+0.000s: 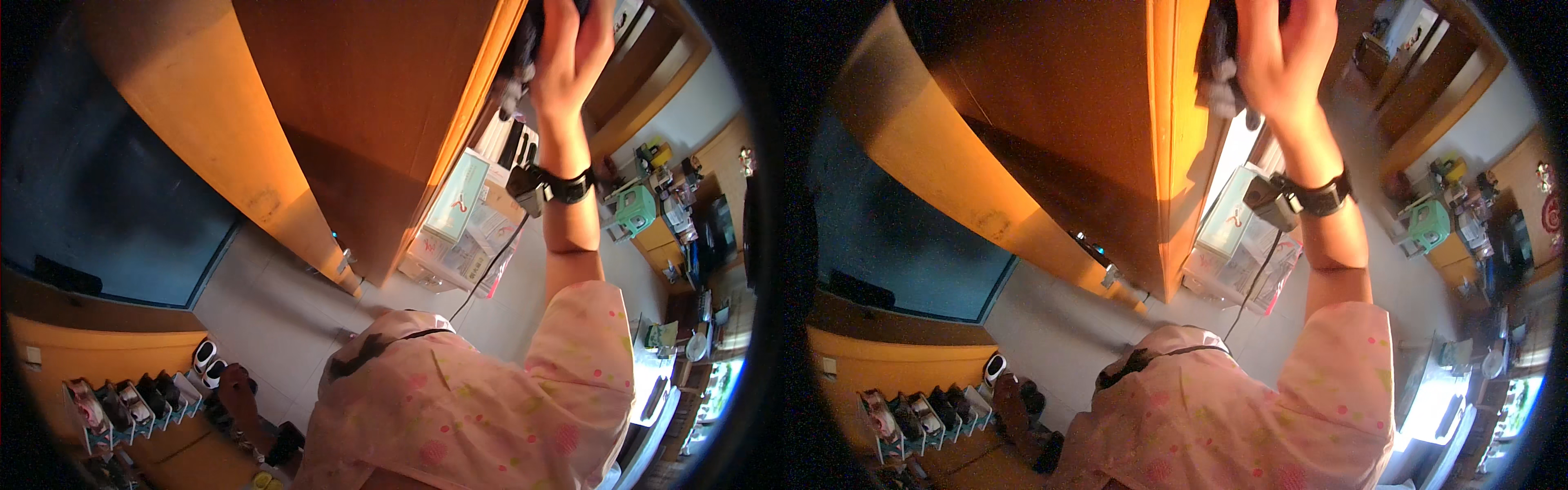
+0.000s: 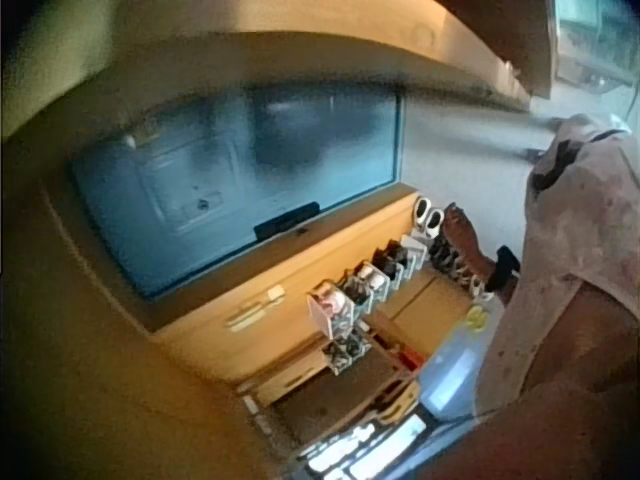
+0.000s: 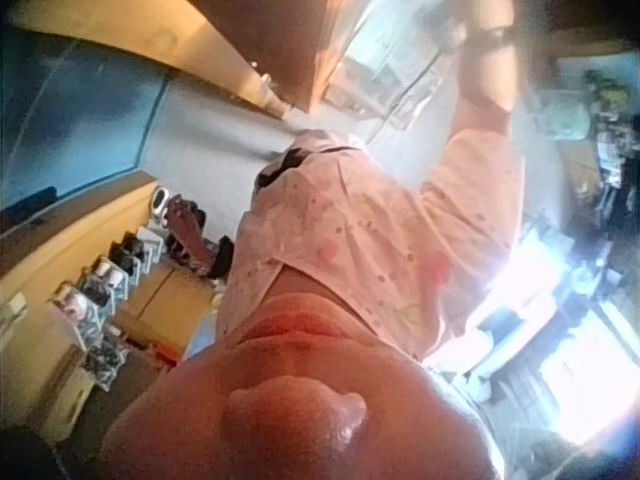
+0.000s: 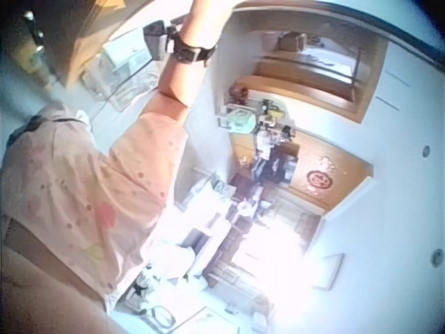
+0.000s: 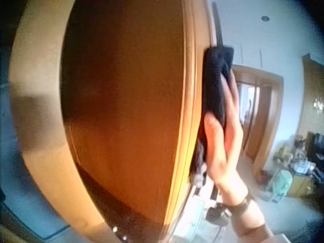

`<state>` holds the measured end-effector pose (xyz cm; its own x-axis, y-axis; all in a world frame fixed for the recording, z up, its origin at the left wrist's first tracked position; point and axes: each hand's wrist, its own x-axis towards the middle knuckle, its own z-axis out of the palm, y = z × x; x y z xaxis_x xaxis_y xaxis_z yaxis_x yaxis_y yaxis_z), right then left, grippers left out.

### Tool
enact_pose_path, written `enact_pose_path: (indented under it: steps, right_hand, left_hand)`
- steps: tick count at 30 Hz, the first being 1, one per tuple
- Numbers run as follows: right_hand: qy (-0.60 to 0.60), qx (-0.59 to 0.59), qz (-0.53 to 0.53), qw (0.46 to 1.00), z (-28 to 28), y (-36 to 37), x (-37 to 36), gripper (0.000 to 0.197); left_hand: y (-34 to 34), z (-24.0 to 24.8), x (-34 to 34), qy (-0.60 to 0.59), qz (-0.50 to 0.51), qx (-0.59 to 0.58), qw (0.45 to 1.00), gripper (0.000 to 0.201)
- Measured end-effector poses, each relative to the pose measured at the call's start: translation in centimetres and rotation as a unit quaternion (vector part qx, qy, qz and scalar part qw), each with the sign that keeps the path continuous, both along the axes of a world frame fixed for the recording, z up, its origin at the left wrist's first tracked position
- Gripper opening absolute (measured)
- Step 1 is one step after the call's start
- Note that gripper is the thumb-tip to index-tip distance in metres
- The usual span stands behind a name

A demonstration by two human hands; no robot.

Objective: The person wipes a white bathroom door and frame with a cloth, washes the cloth in the sink, then carries the cloth to a living area where they wipe the surface and edges of a large wooden wardrobe.

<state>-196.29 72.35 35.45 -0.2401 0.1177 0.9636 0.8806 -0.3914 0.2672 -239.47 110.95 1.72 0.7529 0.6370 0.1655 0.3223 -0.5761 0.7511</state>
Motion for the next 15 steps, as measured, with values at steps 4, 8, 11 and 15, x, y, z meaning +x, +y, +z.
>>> enact_pose_path:
  steps: [4,8,11,15]
  right_hand:
    - [0.015,0.014,0.040,0.999,0.2,0.5,-0.1,0.053]
    - [0.112,0.066,0.063,0.990,-4.4,2.5,-1.9,0.057]
    - [0.161,0.025,-0.039,0.986,-8.4,2.2,-5.2,0.062]
    - [0.239,-0.004,-0.039,0.970,-17.1,2.0,-6.3,0.071]
  left_hand:
    - [1.8,-2.0,0.1,0.003,-0.054,0.100,0.993,0.016]
    - [-0.2,0.8,1.3,0.070,0.021,-0.013,0.997,0.016]
    - [0.3,0.5,2.6,0.058,-0.049,0.012,0.997,0.015]
    - [0.2,1.2,3.9,0.080,-0.051,0.074,0.993,0.014]
